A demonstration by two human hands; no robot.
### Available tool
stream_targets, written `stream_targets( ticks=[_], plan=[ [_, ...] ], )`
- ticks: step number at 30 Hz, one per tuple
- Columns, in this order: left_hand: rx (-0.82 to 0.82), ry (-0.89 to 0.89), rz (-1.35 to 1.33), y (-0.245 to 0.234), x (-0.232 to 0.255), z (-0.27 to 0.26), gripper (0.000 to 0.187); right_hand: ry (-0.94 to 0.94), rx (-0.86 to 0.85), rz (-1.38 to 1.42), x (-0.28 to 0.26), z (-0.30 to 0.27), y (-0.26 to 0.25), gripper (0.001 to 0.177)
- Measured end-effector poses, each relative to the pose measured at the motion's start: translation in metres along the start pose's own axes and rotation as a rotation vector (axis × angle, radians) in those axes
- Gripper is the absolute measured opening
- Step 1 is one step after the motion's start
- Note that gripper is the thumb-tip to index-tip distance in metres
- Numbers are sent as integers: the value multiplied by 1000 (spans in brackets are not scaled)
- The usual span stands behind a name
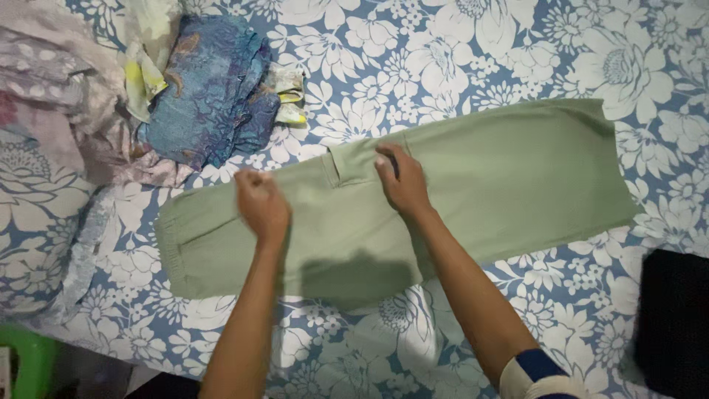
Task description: The person folds a pair of green pants and a patterned garment on a bed by laying them flat, folding the legs and sleeves inward, and smoothing the fabric.
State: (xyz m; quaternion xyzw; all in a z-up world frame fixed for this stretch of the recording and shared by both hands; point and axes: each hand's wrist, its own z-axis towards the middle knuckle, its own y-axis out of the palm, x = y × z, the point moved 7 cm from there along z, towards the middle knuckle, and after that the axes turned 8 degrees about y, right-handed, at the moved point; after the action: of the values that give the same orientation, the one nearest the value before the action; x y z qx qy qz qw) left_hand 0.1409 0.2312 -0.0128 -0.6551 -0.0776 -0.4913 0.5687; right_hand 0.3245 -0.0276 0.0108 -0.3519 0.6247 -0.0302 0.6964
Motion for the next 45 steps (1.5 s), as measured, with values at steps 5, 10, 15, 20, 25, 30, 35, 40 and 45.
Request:
stream_targets(
  ticks=[5,10,15,20,25,30,35,40,45],
  plan=[
    [-226,469,483,-38,-31,-33,56,-115,68,-110,1,-6,7,27],
    [-420,609,603,-36,-45,-3,98,-166,24,-595,-10,-9,23,57],
    [-313,603,581,-72,-74,-2,85,-9,105,-577,-41,-29,55,65],
    [-44,-388,397,-147,-130,-22,114,11,39,-249,-80,-117,185,74],
    [-510,-781,-151,-149,-139,3,95,-10,-175,-165,-100,-149,245,57],
    [-550,-507,-590,-149,-30,7,92,399,-413,817,-109,-120,197,54],
    [-539,9,-518,-53,78,-36,88,343,-348,834,-115,-93,71,60],
    [-777,-193,-813,85,164,-103,70,493,-193,485,-60,-69,-60,74],
    [-969,27,-694,158,251,-118,69,262,-265,295,19,-35,-185,69]
  ],
)
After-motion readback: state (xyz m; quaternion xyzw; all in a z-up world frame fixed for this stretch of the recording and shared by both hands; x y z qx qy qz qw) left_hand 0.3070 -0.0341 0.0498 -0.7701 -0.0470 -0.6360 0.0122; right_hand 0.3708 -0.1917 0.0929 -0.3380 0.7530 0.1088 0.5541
